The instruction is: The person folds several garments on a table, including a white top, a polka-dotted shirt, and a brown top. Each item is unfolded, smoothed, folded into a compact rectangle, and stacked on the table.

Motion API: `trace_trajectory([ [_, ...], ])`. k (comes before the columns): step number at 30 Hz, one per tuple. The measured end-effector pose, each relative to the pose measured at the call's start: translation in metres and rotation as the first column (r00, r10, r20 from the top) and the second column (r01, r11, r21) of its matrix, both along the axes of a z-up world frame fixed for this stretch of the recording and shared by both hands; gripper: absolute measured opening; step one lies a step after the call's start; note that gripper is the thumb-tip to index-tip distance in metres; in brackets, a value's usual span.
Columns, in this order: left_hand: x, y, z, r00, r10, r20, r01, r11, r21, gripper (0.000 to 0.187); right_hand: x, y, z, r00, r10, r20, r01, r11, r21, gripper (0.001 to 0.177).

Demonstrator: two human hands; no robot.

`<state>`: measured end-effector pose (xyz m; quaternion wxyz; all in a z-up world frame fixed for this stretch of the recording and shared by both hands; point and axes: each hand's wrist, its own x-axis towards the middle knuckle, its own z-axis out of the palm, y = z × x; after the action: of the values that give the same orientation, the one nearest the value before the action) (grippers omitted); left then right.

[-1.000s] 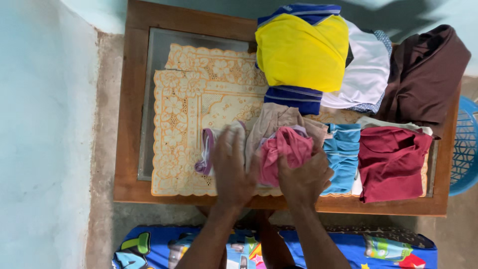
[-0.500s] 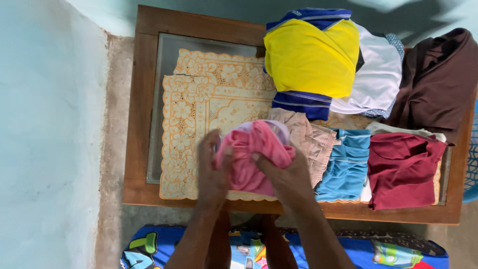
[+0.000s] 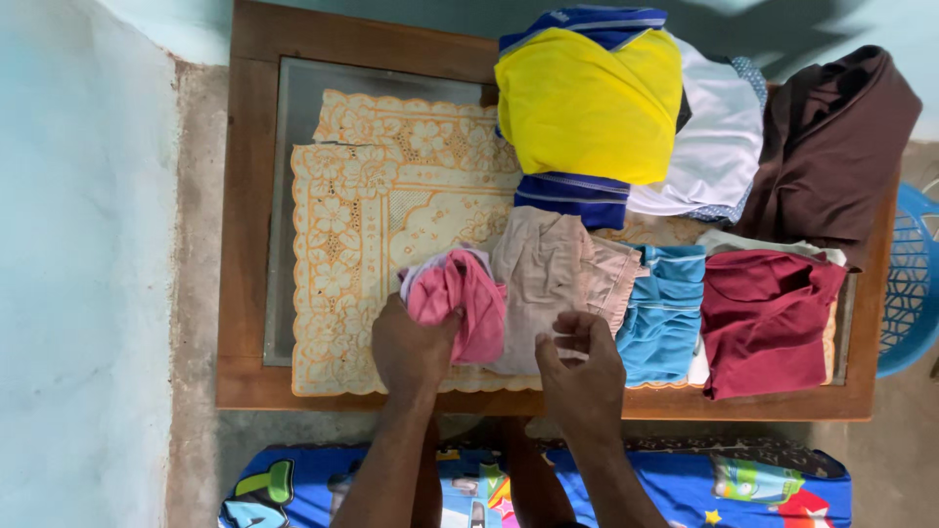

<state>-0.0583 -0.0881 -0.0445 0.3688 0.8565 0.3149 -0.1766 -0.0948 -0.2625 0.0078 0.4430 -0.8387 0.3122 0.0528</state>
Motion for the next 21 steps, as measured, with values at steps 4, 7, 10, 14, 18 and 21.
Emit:
trace_trajectory([
  [4,0.005,0.010,0.016,0.991,-0.071,0.110,0.078,0.995,-0.057,0.074,-0.009,-0.020,0.001,0.998,-0.066,-0.003,0.065,0.990,0.127,0.028],
  [7,0.003,0.017,0.042,0.945,0.145,0.294,0.007,0.887,-0.462,0.085,-0.012,-0.037,0.001,0.976,-0.179,0.121,0.133,0.939,0.316,0.025],
  [10,-0.001,0.018,0.073,0.949,0.053,0.311,0.084,0.909,-0.409,0.079,-0.011,-0.060,0.008,0.940,-0.297,0.168,0.205,0.885,0.418,0.020],
  [14,0.018,-0.030,0.082,0.954,0.029,0.300,0.177,0.752,-0.635,0.092,0.005,-0.087,0.024,0.895,-0.348,0.278,0.222,0.889,0.399,0.018],
  [18,0.038,-0.082,0.068,0.893,-0.289,0.346,0.417,0.820,-0.391,0.097,0.014,-0.093,0.034,0.911,-0.138,0.389,0.150,0.989,0.000,0.023],
  [21,0.032,-0.091,0.056,0.781,-0.378,0.496,0.378,0.920,0.105,0.087,0.022,-0.073,0.020,0.863,0.237,0.447,-0.032,0.907,-0.419,0.041],
])
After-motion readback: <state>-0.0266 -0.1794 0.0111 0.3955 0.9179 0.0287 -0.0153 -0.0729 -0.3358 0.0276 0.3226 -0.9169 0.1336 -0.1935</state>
